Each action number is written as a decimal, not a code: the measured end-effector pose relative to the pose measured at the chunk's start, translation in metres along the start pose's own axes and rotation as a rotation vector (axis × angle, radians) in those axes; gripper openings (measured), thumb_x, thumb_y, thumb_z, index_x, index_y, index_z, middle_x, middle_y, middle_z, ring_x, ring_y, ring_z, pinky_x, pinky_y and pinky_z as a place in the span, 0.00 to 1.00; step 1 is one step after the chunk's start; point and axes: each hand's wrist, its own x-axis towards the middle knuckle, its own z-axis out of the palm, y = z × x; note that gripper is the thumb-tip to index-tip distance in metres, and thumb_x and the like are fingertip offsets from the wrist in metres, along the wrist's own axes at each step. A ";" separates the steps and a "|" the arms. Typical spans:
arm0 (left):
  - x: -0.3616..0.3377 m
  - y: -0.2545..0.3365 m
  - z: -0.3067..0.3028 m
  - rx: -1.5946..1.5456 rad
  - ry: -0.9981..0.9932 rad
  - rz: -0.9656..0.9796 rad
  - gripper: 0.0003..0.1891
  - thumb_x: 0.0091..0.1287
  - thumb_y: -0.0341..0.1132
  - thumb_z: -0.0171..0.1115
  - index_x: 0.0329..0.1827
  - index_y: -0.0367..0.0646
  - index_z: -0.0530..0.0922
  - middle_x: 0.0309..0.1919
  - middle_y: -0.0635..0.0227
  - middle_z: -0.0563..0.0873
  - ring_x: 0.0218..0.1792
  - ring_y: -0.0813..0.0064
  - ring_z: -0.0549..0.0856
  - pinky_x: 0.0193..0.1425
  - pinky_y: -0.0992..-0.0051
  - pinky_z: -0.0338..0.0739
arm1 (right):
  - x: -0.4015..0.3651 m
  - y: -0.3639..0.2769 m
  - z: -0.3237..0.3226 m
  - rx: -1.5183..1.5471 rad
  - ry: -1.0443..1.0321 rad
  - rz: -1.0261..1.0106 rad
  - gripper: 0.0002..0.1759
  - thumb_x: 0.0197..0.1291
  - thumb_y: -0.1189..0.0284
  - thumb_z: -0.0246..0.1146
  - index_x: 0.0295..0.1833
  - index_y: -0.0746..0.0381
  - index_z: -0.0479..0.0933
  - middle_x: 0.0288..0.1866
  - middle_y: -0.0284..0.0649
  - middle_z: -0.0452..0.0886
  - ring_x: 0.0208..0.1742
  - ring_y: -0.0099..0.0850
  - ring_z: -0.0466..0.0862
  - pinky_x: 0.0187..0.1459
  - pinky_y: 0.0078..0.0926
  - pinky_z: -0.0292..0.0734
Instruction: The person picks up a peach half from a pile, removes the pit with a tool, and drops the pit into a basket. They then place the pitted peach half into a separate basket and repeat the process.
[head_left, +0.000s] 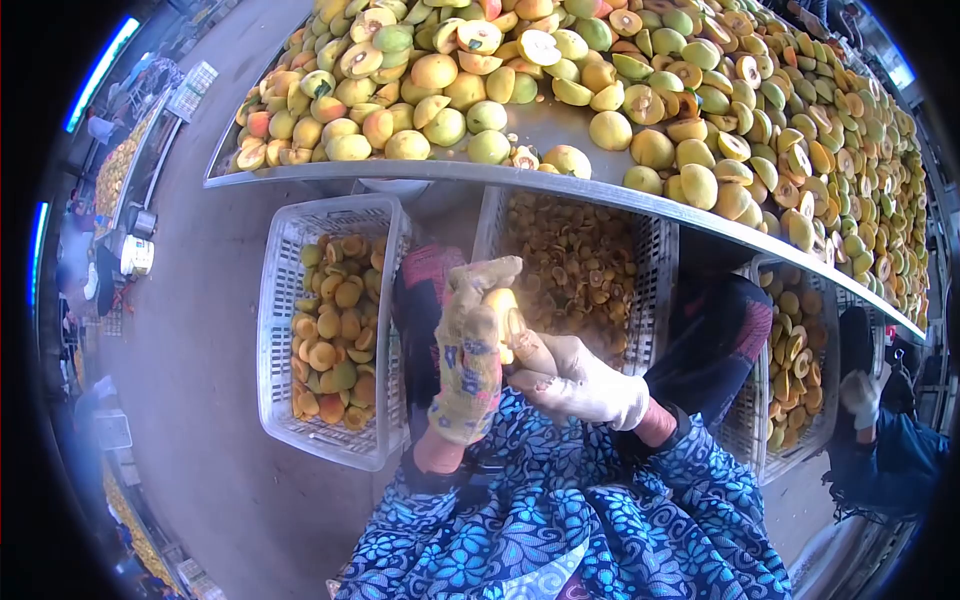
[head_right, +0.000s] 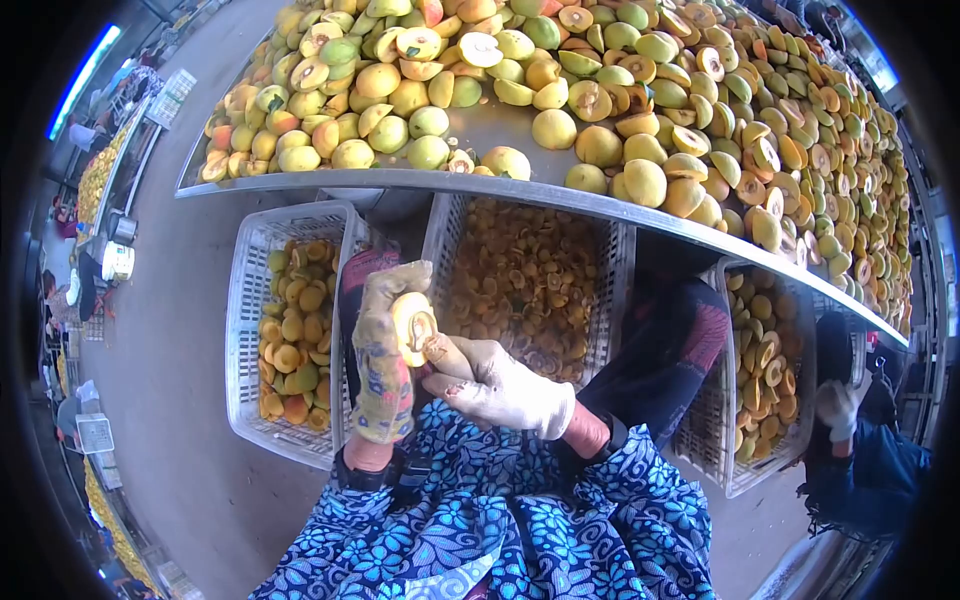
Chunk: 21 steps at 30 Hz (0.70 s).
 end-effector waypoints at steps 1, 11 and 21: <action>-0.001 0.004 -0.004 0.001 -0.004 -0.003 0.24 0.77 0.49 0.48 0.58 0.37 0.79 0.51 0.59 0.80 0.50 0.72 0.79 0.55 0.73 0.73 | 0.003 0.004 -0.002 0.004 0.002 0.000 0.18 0.70 0.60 0.61 0.52 0.65 0.73 0.27 0.34 0.76 0.23 0.22 0.74 0.27 0.20 0.71; 0.001 -0.014 -0.002 -0.980 -0.082 -0.372 0.18 0.73 0.40 0.50 0.54 0.32 0.76 0.47 0.53 0.84 0.47 0.65 0.85 0.55 0.69 0.80 | 0.001 0.006 -0.006 -0.448 0.236 -0.332 0.15 0.67 0.66 0.64 0.49 0.66 0.72 0.33 0.51 0.80 0.35 0.47 0.84 0.38 0.36 0.76; 0.033 -0.037 0.021 -0.797 -0.033 -0.331 0.14 0.73 0.40 0.58 0.49 0.36 0.78 0.54 0.59 0.81 0.46 0.69 0.84 0.52 0.68 0.82 | 0.016 0.030 -0.024 -0.422 0.318 -0.264 0.16 0.65 0.66 0.63 0.50 0.66 0.71 0.34 0.50 0.80 0.36 0.42 0.82 0.41 0.35 0.77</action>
